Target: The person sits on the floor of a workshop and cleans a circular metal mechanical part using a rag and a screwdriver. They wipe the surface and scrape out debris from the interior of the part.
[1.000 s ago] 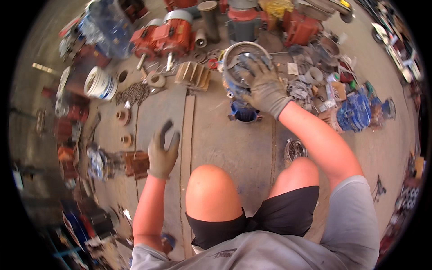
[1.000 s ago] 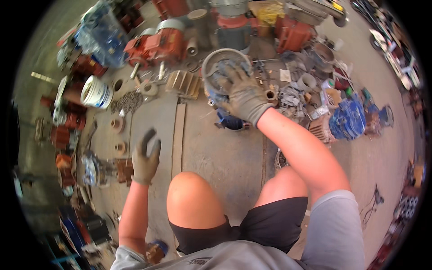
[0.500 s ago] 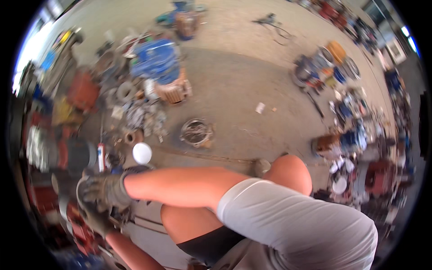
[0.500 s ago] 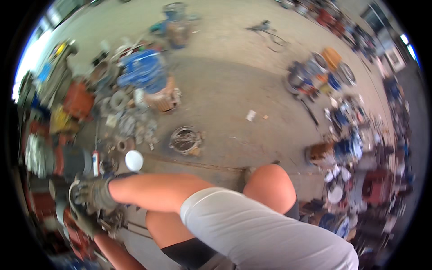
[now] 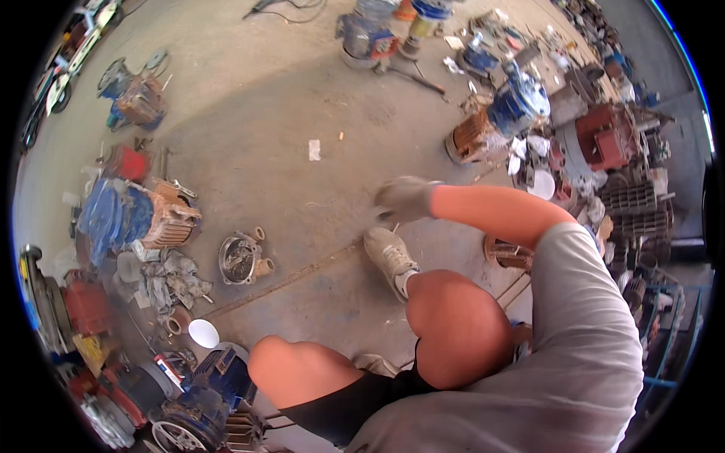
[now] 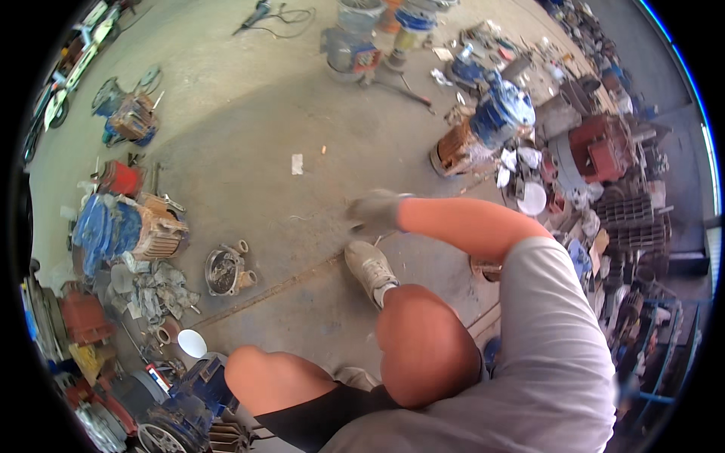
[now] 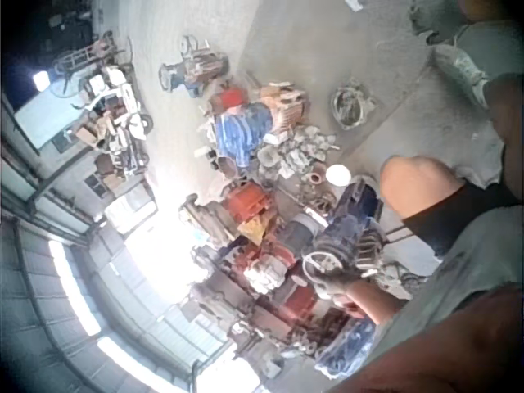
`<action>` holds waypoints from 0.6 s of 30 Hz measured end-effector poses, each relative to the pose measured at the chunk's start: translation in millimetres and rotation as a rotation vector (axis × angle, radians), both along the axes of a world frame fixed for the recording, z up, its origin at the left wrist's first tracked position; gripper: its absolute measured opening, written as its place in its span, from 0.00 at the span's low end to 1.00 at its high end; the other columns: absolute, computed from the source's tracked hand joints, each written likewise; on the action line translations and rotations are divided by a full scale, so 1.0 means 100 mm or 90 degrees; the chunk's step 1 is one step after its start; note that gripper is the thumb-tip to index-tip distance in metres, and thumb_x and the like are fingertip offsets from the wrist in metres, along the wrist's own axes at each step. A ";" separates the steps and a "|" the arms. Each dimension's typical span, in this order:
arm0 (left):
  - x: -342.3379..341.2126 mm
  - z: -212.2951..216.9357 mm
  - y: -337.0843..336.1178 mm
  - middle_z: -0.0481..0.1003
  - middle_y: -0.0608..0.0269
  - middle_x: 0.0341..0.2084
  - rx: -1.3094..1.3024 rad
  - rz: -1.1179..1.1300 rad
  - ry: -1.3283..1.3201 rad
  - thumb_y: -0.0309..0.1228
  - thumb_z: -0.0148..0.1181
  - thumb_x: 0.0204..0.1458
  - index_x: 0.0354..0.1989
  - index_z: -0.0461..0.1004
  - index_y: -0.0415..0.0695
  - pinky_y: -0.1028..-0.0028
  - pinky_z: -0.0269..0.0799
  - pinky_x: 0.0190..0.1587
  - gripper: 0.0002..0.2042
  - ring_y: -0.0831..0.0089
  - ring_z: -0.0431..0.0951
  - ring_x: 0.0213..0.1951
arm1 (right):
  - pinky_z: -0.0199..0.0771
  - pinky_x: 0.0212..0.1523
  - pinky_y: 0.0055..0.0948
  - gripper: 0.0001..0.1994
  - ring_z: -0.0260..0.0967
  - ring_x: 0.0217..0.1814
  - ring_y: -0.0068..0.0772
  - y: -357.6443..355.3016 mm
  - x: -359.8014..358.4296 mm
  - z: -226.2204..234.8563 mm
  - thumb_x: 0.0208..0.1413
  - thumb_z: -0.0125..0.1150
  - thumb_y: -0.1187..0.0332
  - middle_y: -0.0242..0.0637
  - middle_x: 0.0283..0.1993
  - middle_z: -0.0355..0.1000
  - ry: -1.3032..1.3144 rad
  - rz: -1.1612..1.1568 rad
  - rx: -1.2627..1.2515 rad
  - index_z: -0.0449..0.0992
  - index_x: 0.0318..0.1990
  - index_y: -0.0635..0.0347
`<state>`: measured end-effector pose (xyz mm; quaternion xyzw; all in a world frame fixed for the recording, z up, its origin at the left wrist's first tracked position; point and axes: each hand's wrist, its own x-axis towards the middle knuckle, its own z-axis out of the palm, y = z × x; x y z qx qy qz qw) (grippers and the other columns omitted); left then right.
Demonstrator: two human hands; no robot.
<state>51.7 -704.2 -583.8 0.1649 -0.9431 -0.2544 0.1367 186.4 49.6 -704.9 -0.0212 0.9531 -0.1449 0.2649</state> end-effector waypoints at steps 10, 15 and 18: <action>0.05 0.32 -0.67 0.79 0.50 0.64 0.234 0.163 0.034 0.50 0.77 0.51 0.69 0.75 0.40 0.52 0.80 0.63 0.39 0.54 0.81 0.59 | 0.79 0.62 0.52 0.29 0.82 0.57 0.60 -0.19 1.49 -1.90 0.67 0.61 0.50 0.55 0.56 0.83 0.123 -0.821 -0.096 0.76 0.69 0.57; 0.00 0.39 -0.86 0.80 0.49 0.62 0.334 0.185 0.054 0.57 0.78 0.52 0.65 0.78 0.37 0.49 0.80 0.63 0.41 0.52 0.82 0.58 | 0.82 0.51 0.49 0.31 0.86 0.50 0.52 0.04 1.42 -2.49 0.63 0.65 0.39 0.54 0.41 0.86 -0.075 -0.990 -0.116 0.88 0.49 0.63; 0.10 0.50 -1.09 0.80 0.49 0.62 0.357 0.213 0.087 0.57 0.76 0.55 0.65 0.79 0.36 0.49 0.80 0.63 0.40 0.52 0.82 0.59 | 0.80 0.60 0.49 0.31 0.82 0.59 0.59 0.25 1.33 -2.39 0.63 0.65 0.40 0.60 0.53 0.83 -0.125 -0.932 -0.094 0.88 0.52 0.64</action>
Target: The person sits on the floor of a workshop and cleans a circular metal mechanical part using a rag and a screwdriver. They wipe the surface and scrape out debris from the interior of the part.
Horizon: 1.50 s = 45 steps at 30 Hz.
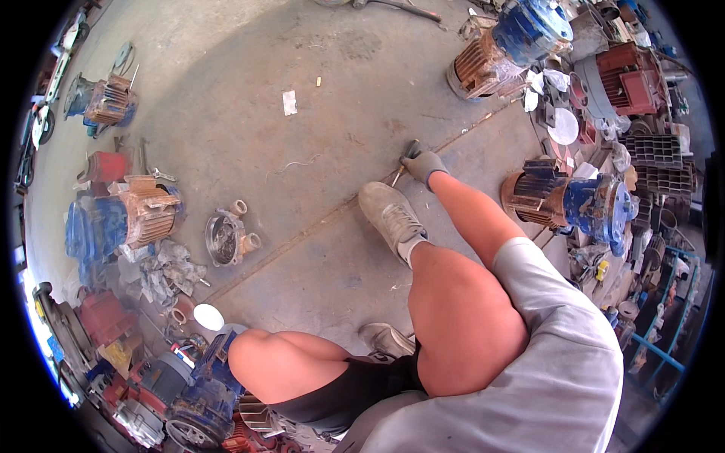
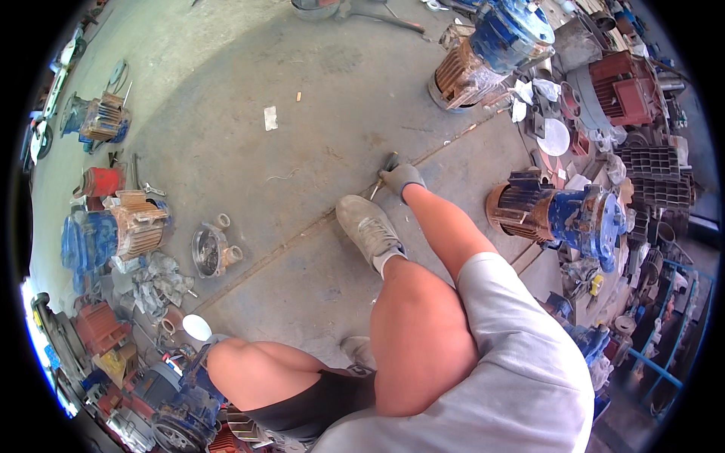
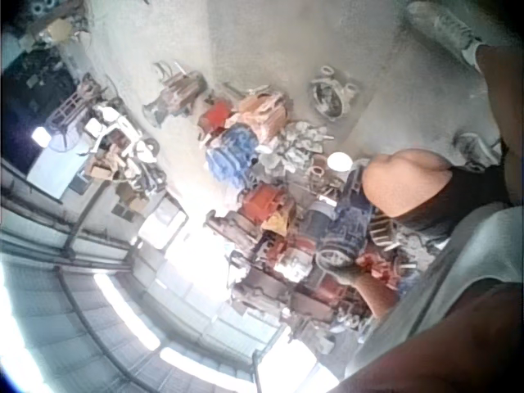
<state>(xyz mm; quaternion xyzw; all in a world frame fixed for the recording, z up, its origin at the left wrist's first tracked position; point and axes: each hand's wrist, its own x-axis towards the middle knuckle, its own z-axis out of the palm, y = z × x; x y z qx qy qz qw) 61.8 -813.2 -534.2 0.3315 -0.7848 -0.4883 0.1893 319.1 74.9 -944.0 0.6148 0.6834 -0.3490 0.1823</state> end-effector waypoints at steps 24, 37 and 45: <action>0.60 -0.69 4.79 0.83 0.37 0.37 0.121 -0.871 -0.097 0.36 0.57 0.68 0.61 0.73 0.38 0.45 0.78 0.44 0.19 0.36 0.84 0.40 | 0.79 0.49 0.30 0.17 0.78 0.48 0.30 -2.29 -2.14 4.09 0.75 0.58 0.58 0.38 0.46 0.80 0.598 0.366 -0.454 0.77 0.56 0.64; 0.05 -0.80 4.69 0.83 0.38 0.42 0.139 -0.888 -0.202 0.41 0.55 0.70 0.56 0.77 0.42 0.46 0.77 0.55 0.17 0.38 0.82 0.53 | 0.69 0.32 0.23 0.19 0.68 0.31 0.21 -2.08 -3.01 3.55 0.82 0.49 0.54 0.32 0.38 0.75 0.860 0.104 -0.261 0.76 0.43 0.59; 0.02 -3.35 4.01 0.85 0.43 0.46 0.080 -0.575 -0.505 0.64 0.60 0.64 0.60 0.78 0.36 0.57 0.78 0.58 0.38 0.47 0.85 0.50 | 0.82 0.42 0.32 0.12 0.83 0.47 0.33 -2.10 -4.24 1.61 0.69 0.68 0.65 0.35 0.51 0.83 0.805 0.476 0.247 0.81 0.56 0.55</action>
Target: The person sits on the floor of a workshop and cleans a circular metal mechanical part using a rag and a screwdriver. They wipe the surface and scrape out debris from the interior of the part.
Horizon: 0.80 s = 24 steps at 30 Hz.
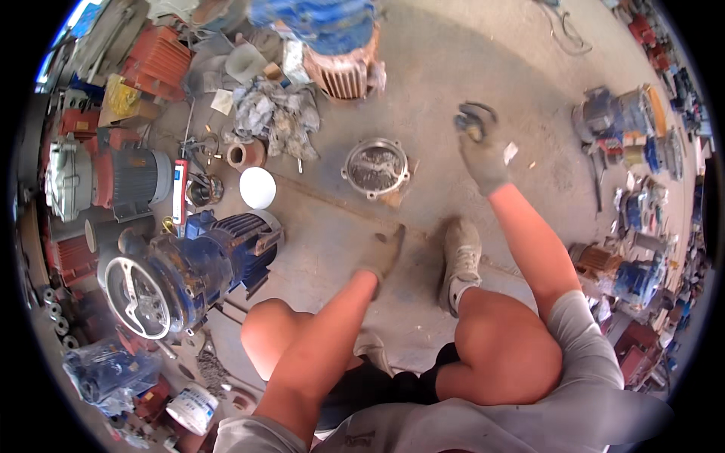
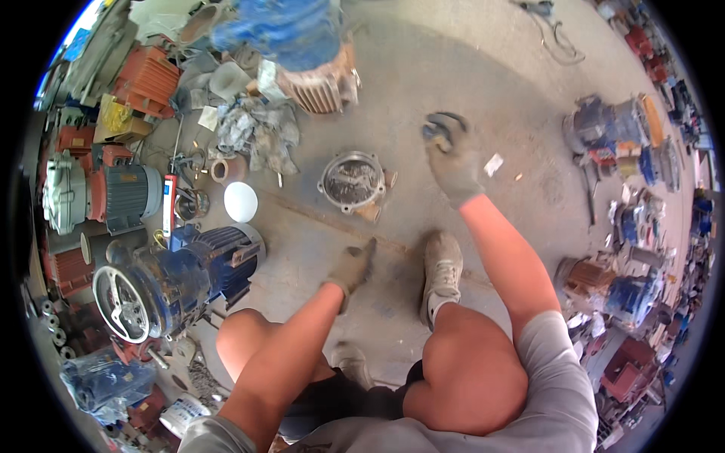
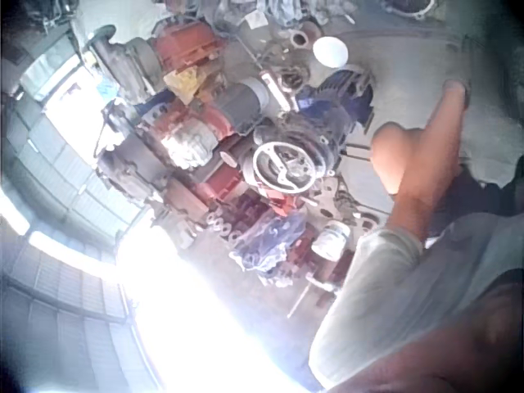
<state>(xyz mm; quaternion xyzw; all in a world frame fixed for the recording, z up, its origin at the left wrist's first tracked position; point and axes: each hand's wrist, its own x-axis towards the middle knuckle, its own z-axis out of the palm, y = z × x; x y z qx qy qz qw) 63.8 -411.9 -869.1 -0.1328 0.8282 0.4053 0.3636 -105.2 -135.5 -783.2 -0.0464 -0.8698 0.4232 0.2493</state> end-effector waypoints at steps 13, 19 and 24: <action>-1.04 -0.19 0.24 0.77 0.55 0.65 -2.079 -2.083 0.573 0.54 0.49 0.77 0.72 0.70 0.44 0.55 0.79 0.67 0.28 0.56 0.79 0.65 | 0.85 0.47 0.35 0.16 0.85 0.47 0.35 -0.11 0.53 -0.57 0.64 0.72 0.67 0.38 0.57 0.83 -0.231 0.189 -0.071 0.84 0.59 0.50; -1.04 -0.44 0.36 0.80 0.54 0.61 -1.990 -2.102 0.499 0.38 0.49 0.77 0.69 0.72 0.40 0.53 0.82 0.63 0.20 0.56 0.82 0.61 | 0.79 0.35 0.27 0.18 0.74 0.31 0.19 -0.08 0.63 -0.15 0.65 0.73 0.66 0.32 0.40 0.83 -0.481 0.115 -0.252 0.84 0.62 0.48; -1.09 -0.55 0.23 0.81 0.51 0.57 -1.883 -2.176 0.583 0.27 0.50 0.71 0.66 0.73 0.36 0.54 0.85 0.57 0.18 0.55 0.84 0.55 | 0.76 0.34 0.23 0.18 0.73 0.34 0.15 -0.03 0.80 0.21 0.66 0.72 0.71 0.30 0.42 0.83 -0.320 0.069 -0.371 0.83 0.63 0.54</action>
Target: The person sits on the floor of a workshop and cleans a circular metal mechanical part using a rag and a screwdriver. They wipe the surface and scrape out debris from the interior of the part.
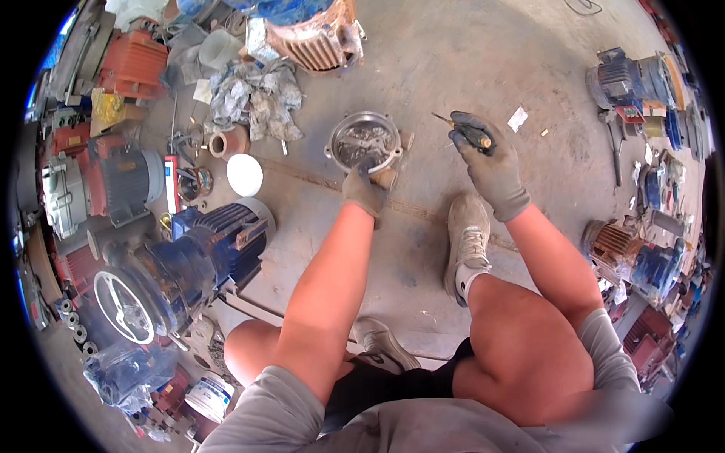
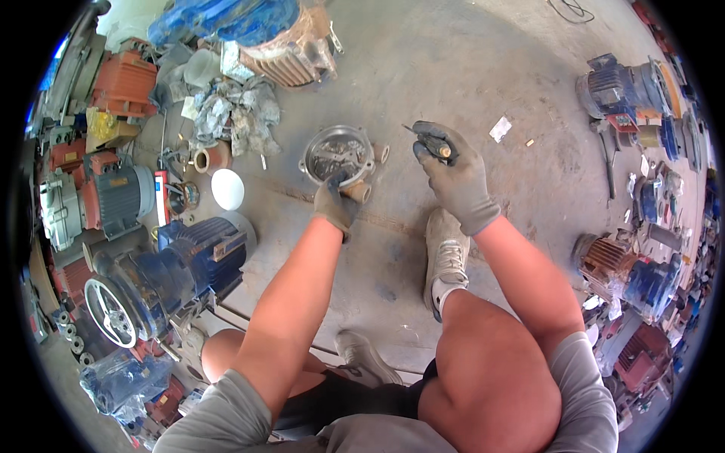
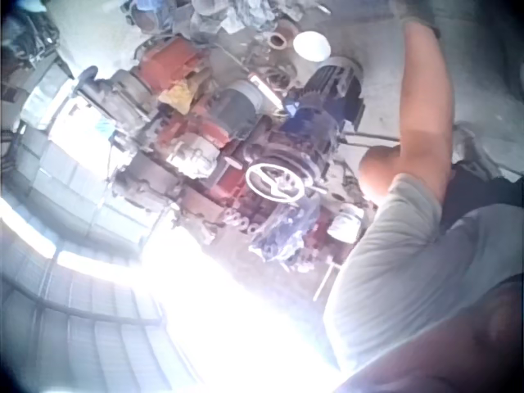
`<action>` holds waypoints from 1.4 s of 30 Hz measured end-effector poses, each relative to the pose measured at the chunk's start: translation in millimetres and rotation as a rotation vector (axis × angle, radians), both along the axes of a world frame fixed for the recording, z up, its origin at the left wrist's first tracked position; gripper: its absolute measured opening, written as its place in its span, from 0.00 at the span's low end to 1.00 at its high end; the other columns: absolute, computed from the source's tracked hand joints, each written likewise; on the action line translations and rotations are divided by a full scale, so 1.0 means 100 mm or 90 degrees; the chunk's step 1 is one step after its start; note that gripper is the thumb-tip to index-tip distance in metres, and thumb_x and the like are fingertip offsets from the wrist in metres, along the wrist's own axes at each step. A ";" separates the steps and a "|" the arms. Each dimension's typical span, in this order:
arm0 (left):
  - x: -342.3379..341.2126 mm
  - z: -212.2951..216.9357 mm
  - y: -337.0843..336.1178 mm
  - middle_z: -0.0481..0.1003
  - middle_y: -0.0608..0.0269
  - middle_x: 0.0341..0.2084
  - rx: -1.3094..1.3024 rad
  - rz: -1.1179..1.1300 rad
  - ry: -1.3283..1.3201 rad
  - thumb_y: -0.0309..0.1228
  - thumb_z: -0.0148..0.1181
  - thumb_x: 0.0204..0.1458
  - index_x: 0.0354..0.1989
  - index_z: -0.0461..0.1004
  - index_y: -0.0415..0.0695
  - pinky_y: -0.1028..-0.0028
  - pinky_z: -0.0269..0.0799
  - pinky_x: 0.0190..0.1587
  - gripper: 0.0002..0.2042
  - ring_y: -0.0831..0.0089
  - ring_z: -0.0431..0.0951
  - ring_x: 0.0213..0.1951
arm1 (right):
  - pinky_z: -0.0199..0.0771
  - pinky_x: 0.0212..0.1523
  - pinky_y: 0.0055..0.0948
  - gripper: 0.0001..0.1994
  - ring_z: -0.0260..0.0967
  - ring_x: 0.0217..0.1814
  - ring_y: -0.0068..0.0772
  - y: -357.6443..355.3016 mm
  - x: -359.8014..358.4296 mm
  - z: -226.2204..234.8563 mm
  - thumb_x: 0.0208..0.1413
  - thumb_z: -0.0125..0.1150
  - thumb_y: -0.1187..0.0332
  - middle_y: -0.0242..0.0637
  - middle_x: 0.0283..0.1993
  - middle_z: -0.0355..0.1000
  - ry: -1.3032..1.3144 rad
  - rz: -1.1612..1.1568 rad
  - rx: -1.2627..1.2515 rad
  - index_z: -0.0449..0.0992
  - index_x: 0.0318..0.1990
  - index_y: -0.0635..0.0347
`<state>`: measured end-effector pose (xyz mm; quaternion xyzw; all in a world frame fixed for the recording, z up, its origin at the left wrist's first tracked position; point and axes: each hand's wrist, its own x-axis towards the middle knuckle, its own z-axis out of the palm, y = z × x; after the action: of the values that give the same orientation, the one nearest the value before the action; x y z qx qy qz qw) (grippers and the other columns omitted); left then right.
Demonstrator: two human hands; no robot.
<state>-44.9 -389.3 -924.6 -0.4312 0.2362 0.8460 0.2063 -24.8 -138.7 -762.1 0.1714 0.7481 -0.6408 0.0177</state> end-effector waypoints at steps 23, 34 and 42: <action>2.37 2.02 -1.02 0.87 0.51 0.39 -0.835 -0.602 0.526 0.10 0.56 0.41 0.46 0.87 0.42 0.61 0.86 0.47 0.24 0.50 0.90 0.43 | 0.83 0.34 0.32 0.22 0.82 0.39 0.37 -0.25 0.76 1.17 0.67 0.74 0.51 0.50 0.45 0.81 0.287 0.460 -0.114 0.80 0.53 0.60; 2.29 2.15 -1.06 0.87 0.50 0.38 -0.923 -0.571 0.522 0.11 0.64 0.46 0.44 0.87 0.38 0.61 0.86 0.49 0.17 0.52 0.90 0.44 | 0.86 0.43 0.37 0.20 0.86 0.45 0.42 -0.58 0.64 0.98 0.59 0.83 0.59 0.49 0.50 0.84 0.338 0.582 -0.069 0.84 0.52 0.59; 2.46 1.86 -1.00 0.87 0.49 0.38 -0.658 -0.368 0.286 0.10 0.63 0.53 0.44 0.86 0.36 0.64 0.86 0.49 0.13 0.54 0.90 0.44 | 0.87 0.45 0.38 0.20 0.86 0.47 0.45 -0.54 0.68 0.94 0.54 0.85 0.63 0.50 0.52 0.83 0.304 0.609 -0.009 0.85 0.50 0.59</action>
<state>201.4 -489.2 -738.2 -0.2056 0.7590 0.6024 0.1370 43.5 -192.6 -667.7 -0.3394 0.7216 -0.5873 0.1381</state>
